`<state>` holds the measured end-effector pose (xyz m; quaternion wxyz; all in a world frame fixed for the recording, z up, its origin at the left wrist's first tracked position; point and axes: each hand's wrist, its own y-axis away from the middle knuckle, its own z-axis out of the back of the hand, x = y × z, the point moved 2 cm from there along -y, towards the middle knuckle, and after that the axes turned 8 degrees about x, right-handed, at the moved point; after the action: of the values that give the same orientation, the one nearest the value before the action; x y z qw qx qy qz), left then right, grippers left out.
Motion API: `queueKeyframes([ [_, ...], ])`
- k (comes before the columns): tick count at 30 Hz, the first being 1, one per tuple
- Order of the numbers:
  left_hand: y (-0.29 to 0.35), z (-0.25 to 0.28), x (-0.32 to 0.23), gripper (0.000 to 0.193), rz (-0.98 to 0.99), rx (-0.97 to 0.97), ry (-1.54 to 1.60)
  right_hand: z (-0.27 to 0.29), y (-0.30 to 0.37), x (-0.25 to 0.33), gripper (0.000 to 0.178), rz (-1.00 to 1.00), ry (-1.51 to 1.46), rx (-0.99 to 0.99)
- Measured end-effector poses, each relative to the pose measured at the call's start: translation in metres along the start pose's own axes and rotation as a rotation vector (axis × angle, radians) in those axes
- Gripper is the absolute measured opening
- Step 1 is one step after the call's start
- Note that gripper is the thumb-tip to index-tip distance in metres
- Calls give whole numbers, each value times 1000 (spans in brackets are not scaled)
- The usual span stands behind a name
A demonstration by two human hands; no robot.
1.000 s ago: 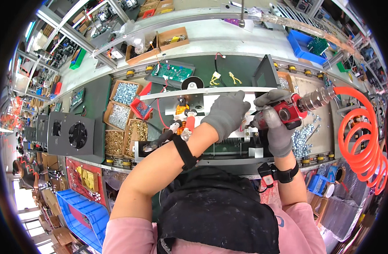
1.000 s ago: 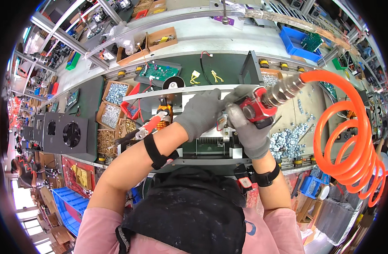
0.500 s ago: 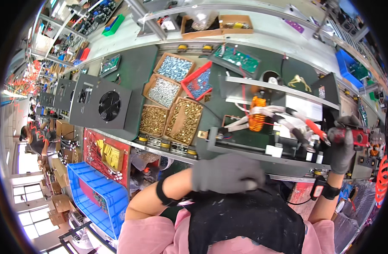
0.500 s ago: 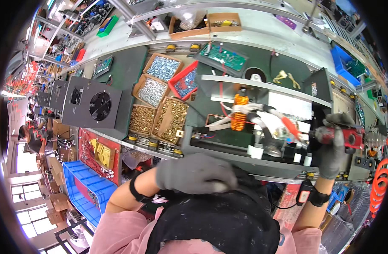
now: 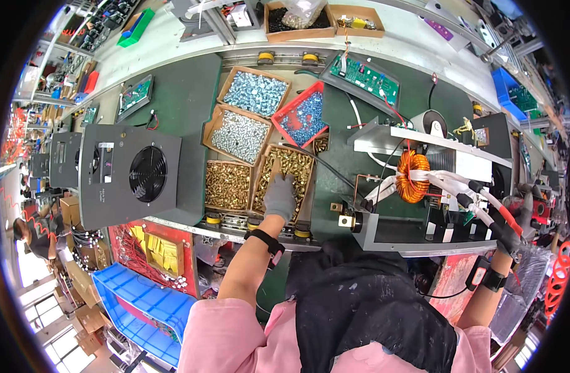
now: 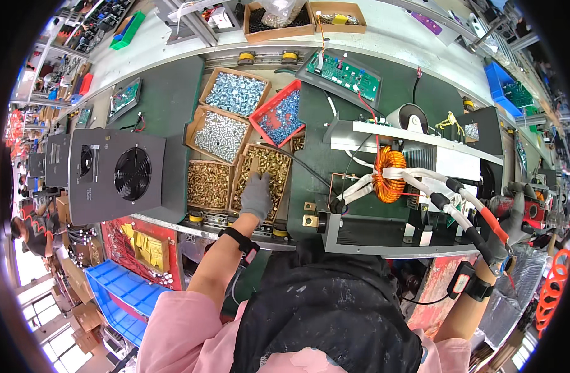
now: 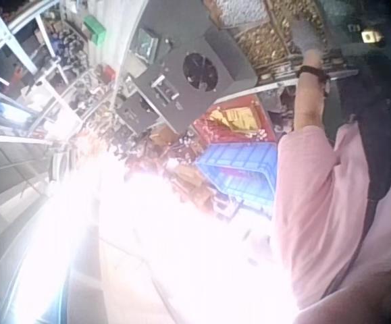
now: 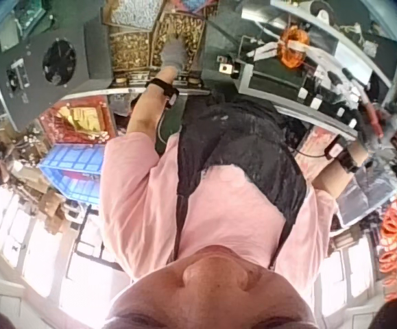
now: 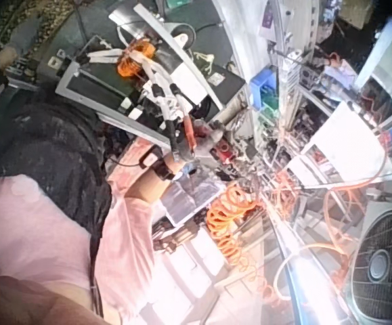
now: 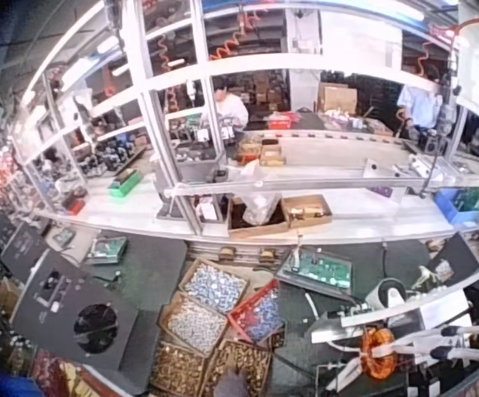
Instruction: Assembling components of an electronic device on a production line using a power tool.
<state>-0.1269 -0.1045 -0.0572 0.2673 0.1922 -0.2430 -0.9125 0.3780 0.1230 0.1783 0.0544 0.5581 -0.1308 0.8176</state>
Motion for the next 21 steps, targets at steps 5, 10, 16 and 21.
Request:
queueKeyframes([
  [5, -6, 0, 36, 9, -136, -128, 325, -10, 2, 10, 32, 202, -17, 148],
  [10, 1, -11, 63, 13, -104, -113, 592, -31, 6, 27, 25, 142, -303, 249],
  [16, 19, -11, 41, 32, -166, 103, 2270, -1, -9, 14, 49, 338, -34, 283],
  [21, 59, 45, 10, 46, -197, 153, 2002, 15, 5, 69, 34, 296, -509, 299],
])
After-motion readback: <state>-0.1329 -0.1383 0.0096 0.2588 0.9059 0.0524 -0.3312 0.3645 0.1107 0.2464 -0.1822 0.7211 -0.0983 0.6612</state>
